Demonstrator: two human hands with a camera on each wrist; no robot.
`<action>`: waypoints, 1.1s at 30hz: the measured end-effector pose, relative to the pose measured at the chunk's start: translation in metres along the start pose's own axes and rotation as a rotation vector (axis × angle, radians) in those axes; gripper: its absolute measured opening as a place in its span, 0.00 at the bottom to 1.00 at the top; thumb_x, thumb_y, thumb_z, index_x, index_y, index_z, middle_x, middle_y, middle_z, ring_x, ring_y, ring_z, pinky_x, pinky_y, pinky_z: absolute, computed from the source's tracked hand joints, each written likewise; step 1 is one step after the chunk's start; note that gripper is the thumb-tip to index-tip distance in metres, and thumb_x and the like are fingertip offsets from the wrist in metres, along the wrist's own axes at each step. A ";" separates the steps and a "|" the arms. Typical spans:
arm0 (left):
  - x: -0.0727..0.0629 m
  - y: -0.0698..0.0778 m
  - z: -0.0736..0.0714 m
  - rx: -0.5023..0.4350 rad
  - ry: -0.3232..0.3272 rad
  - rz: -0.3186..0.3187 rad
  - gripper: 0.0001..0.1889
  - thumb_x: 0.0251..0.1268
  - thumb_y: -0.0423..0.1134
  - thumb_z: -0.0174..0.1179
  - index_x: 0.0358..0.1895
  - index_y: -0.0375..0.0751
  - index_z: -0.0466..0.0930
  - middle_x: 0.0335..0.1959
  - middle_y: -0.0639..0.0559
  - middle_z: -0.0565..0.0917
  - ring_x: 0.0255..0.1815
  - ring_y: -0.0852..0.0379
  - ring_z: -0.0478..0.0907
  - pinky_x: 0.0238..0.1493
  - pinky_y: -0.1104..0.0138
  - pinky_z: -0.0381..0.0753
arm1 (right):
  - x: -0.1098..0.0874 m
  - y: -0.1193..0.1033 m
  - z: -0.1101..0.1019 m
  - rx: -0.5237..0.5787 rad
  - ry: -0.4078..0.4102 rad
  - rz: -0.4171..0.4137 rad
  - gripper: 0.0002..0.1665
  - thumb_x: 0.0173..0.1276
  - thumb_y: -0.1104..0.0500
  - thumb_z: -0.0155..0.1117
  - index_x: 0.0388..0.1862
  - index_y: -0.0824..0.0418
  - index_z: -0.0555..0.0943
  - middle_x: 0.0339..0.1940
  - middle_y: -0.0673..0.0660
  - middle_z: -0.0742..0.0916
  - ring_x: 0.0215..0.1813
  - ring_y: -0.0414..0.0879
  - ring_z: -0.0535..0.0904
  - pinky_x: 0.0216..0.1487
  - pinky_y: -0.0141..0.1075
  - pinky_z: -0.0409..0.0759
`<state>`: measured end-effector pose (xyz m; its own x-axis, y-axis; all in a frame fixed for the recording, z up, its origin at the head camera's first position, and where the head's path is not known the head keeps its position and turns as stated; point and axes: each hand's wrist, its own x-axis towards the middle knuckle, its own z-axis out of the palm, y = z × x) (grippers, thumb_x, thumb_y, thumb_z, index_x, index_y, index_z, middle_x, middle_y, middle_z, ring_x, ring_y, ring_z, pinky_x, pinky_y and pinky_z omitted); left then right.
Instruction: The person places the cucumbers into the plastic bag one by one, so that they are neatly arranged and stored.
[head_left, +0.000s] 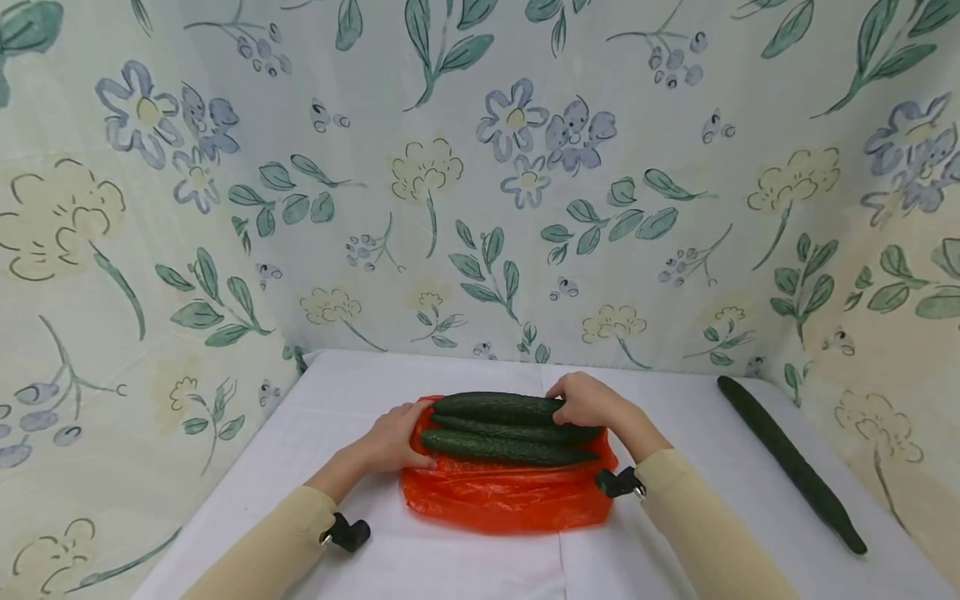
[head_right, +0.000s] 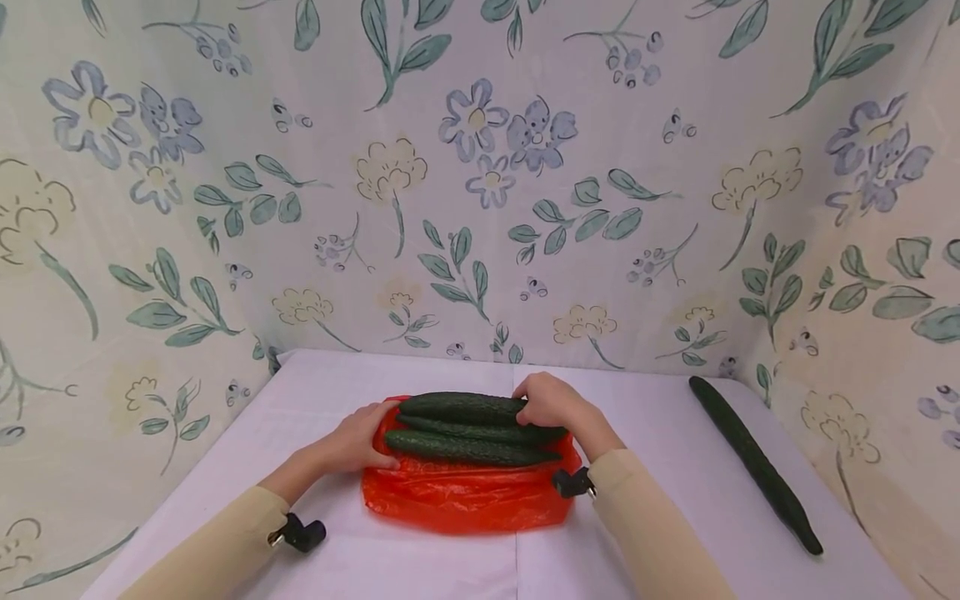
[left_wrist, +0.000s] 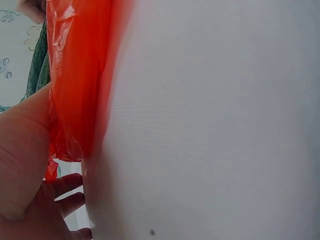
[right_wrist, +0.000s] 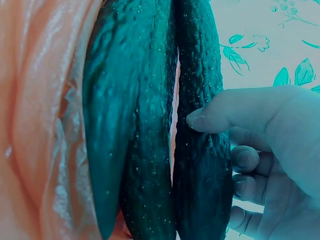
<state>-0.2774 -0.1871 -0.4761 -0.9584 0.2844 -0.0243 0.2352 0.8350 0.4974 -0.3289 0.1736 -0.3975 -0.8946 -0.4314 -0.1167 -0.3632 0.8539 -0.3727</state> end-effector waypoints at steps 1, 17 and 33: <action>0.000 0.000 0.000 0.001 0.001 -0.002 0.55 0.44 0.58 0.79 0.77 0.52 0.58 0.69 0.46 0.71 0.68 0.43 0.68 0.66 0.40 0.73 | 0.001 0.000 0.000 0.004 -0.004 0.004 0.19 0.61 0.60 0.72 0.53 0.58 0.88 0.48 0.55 0.89 0.40 0.45 0.82 0.54 0.47 0.85; -0.001 0.000 0.000 0.011 0.006 0.006 0.56 0.43 0.59 0.79 0.77 0.54 0.58 0.68 0.47 0.72 0.68 0.43 0.69 0.66 0.39 0.72 | 0.005 0.005 0.009 0.076 -0.006 0.007 0.21 0.62 0.62 0.71 0.55 0.53 0.86 0.52 0.55 0.87 0.46 0.49 0.80 0.58 0.51 0.83; -0.002 0.002 -0.001 -0.002 -0.003 0.000 0.56 0.45 0.58 0.79 0.78 0.51 0.57 0.68 0.46 0.72 0.68 0.44 0.69 0.66 0.41 0.73 | 0.001 -0.002 0.002 0.061 -0.033 -0.063 0.20 0.60 0.64 0.72 0.53 0.55 0.88 0.44 0.50 0.89 0.41 0.46 0.79 0.53 0.45 0.85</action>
<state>-0.2756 -0.1862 -0.4735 -0.9579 0.2859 -0.0274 0.2347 0.8341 0.4992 -0.3282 0.1712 -0.3992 -0.8609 -0.4942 -0.1209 -0.4015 0.8059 -0.4352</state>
